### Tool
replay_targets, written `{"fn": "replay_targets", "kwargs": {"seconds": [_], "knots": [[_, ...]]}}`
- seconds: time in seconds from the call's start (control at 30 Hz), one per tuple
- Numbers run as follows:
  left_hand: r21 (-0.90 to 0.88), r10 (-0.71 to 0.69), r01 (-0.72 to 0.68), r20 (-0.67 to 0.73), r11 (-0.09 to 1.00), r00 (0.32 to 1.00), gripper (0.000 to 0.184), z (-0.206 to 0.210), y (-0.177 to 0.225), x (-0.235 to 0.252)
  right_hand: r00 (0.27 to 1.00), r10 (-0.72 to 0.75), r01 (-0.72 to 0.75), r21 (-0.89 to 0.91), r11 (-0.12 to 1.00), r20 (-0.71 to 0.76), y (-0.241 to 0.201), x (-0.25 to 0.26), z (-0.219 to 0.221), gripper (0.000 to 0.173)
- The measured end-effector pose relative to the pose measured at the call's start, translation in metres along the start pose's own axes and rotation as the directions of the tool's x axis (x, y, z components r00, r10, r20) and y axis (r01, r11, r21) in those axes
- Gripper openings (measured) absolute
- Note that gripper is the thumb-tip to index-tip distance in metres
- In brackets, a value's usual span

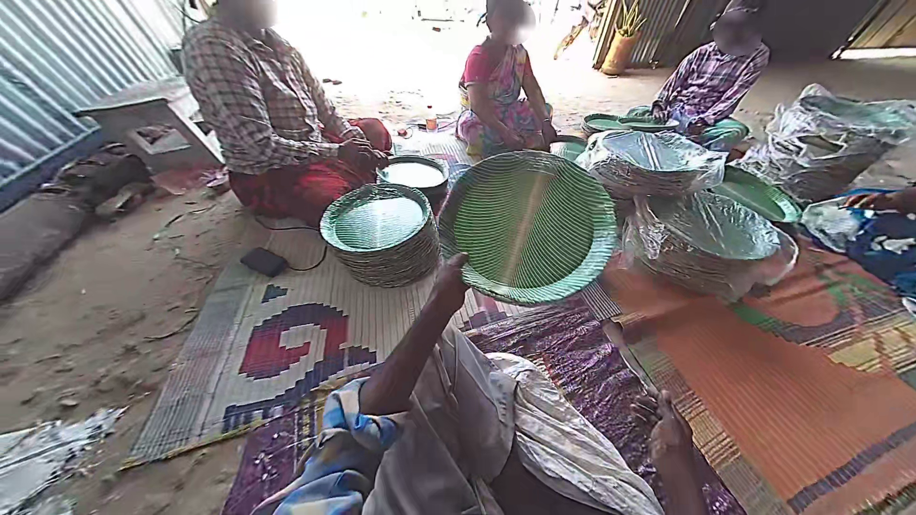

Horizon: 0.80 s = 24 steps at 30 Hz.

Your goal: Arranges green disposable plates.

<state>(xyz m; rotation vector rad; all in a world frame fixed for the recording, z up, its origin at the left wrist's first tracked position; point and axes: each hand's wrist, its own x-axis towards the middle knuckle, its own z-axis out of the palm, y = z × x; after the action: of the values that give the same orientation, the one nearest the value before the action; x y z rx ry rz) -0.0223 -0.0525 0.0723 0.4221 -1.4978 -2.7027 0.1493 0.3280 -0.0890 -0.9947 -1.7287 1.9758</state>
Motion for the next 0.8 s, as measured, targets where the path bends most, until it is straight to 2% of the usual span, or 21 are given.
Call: {"fn": "replay_targets", "kwargs": {"seconds": [0.07, 0.17, 0.23, 0.3, 0.37, 0.43, 0.5, 0.53, 0.57, 0.6, 0.63, 0.67, 0.7, 0.73, 0.8], "knots": [[-0.064, 0.102, -0.107, -0.077, 0.992, 0.992, 0.027, -0.026, 0.044, 0.018, 1.000, 0.004, -0.004, -0.008, 1.000, -0.025, 0.000, 0.001, 0.000, 0.041], [-0.095, 0.150, -0.174, -0.219, 0.980, 0.964, 0.039, -0.075, 0.083, 0.060, 1.000, 0.010, -0.011, -0.038, 0.999, -0.021, 0.002, 0.000, -0.001, 0.040], [-0.138, 0.060, -0.117, -0.364, 0.983, 0.929, 0.048, -0.098, 0.084, 0.084, 1.000, 0.015, -0.016, -0.073, 0.997, -0.011, -0.001, -0.002, -0.001, 0.040], [-0.101, -0.025, -0.017, -0.406, 0.995, 0.914, 0.052, -0.110, 0.064, 0.090, 0.999, 0.037, -0.035, -0.112, 0.993, 0.013, -0.004, -0.004, -0.002, 0.041], [0.036, -0.062, 0.077, -0.322, 0.996, 0.945, 0.051, -0.100, 0.030, 0.080, 0.998, 0.044, -0.038, -0.166, 0.985, 0.033, -0.006, -0.004, -0.007, 0.040], [0.203, -0.106, 0.146, -0.196, 0.968, 0.975, 0.043, -0.071, -0.006, 0.062, 0.997, 0.044, -0.026, -0.258, 0.966, 0.063, -0.013, -0.004, -0.013, 0.036], [0.474, -0.153, 0.119, 0.034, 0.872, 0.988, 0.039, -0.039, -0.040, 0.046, 0.989, 0.040, 0.020, -0.401, 0.916, 0.142, -0.025, -0.002, -0.023, 0.033], [0.647, -0.166, -0.008, 0.207, 0.762, 0.964, 0.037, -0.024, -0.056, 0.043, 0.976, 0.042, 0.071, -0.490, 0.869, 0.215, -0.032, 0.001, -0.031, 0.034], [0.788, -0.209, -0.227, 0.407, 0.572, 0.889, 0.036, -0.012, -0.071, 0.045, 0.953, 0.057, 0.138, -0.590, 0.796, 0.299, -0.040, 0.005, -0.042, 0.033], [0.819, -0.301, -0.468, 0.563, 0.332, 0.770, 0.039, 0.000, -0.085, 0.048, 0.922, 0.085, 0.221, -0.694, 0.686, 0.378, -0.049, 0.010, -0.055, 0.032], [0.760, -0.419, -0.636, 0.625, 0.134, 0.659, 0.042, 0.010, -0.099, 0.049, 0.898, 0.135, 0.287, -0.789, 0.544, 0.420, -0.059, 0.014, -0.067, 0.031], [0.688, -0.514, -0.726, 0.629, 0.016, 0.584, 0.043, 0.018, -0.114, 0.049, 0.887, 0.182, 0.330, -0.857, 0.396, 0.425, -0.065, 0.021, -0.080, 0.033], [0.636, -0.561, -0.771, 0.628, -0.030, 0.539, 0.042, 0.021, -0.133, 0.050, 0.896, 0.214, 0.331, -0.905, 0.267, 0.390, -0.068, 0.024, -0.093, 0.036], [0.604, -0.575, -0.797, 0.640, -0.034, 0.510, 0.041, 0.020, -0.151, 0.048, 0.913, 0.230, 0.298, -0.936, 0.188, 0.337, -0.068, 0.024, -0.106, 0.039], [0.511, -0.514, -0.860, 0.736, -0.006, 0.441, 0.041, 0.007, -0.179, 0.033, 0.949, 0.222, 0.195, -0.969, 0.150, 0.225, -0.061, 0.016, -0.128, 0.040]]}}
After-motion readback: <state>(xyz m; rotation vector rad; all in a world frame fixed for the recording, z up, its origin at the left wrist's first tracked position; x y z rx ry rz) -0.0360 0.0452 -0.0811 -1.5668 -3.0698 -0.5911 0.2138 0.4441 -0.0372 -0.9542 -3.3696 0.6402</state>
